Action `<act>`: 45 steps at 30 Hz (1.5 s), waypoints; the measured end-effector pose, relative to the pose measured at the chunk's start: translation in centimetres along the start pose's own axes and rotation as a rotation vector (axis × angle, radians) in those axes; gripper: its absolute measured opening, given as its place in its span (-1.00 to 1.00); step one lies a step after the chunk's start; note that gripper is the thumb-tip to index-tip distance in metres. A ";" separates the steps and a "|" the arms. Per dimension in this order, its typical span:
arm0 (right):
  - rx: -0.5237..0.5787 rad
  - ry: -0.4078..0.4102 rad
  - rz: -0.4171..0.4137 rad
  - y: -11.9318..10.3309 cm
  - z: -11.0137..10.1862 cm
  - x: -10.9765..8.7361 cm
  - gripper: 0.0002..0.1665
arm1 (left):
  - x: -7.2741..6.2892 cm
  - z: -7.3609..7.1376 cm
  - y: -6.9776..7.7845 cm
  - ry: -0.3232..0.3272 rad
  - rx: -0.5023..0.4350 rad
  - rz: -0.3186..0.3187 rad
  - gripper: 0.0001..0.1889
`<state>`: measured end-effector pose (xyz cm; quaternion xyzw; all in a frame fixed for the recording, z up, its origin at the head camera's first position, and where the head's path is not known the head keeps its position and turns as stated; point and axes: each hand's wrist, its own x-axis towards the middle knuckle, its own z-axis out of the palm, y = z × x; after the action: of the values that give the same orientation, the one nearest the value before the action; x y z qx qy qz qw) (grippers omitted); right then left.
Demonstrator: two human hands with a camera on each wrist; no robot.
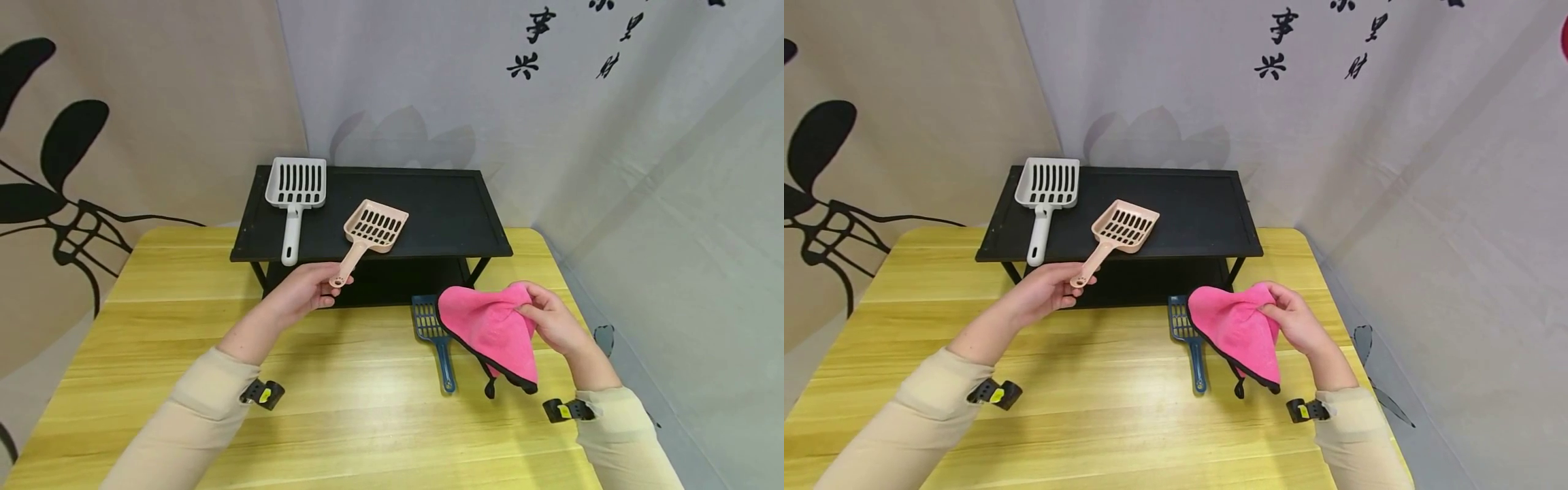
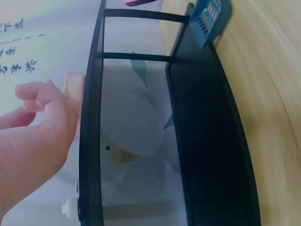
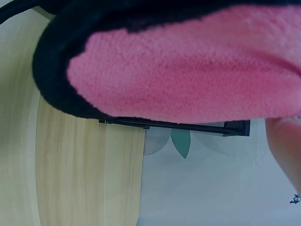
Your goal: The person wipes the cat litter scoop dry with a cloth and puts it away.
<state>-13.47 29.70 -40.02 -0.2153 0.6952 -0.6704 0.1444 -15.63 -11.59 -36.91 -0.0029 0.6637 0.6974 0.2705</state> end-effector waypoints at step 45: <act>0.017 0.019 0.031 1.1 -0.8 -1.1 -0.55 | 4.4 3.5 -0.4 0.011 -0.177 -0.030 -0.73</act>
<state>-13.03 30.98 -41.14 -0.1970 0.6942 -0.6759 0.1500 -18.00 -6.74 -38.46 -0.0405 0.6010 0.7491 0.2758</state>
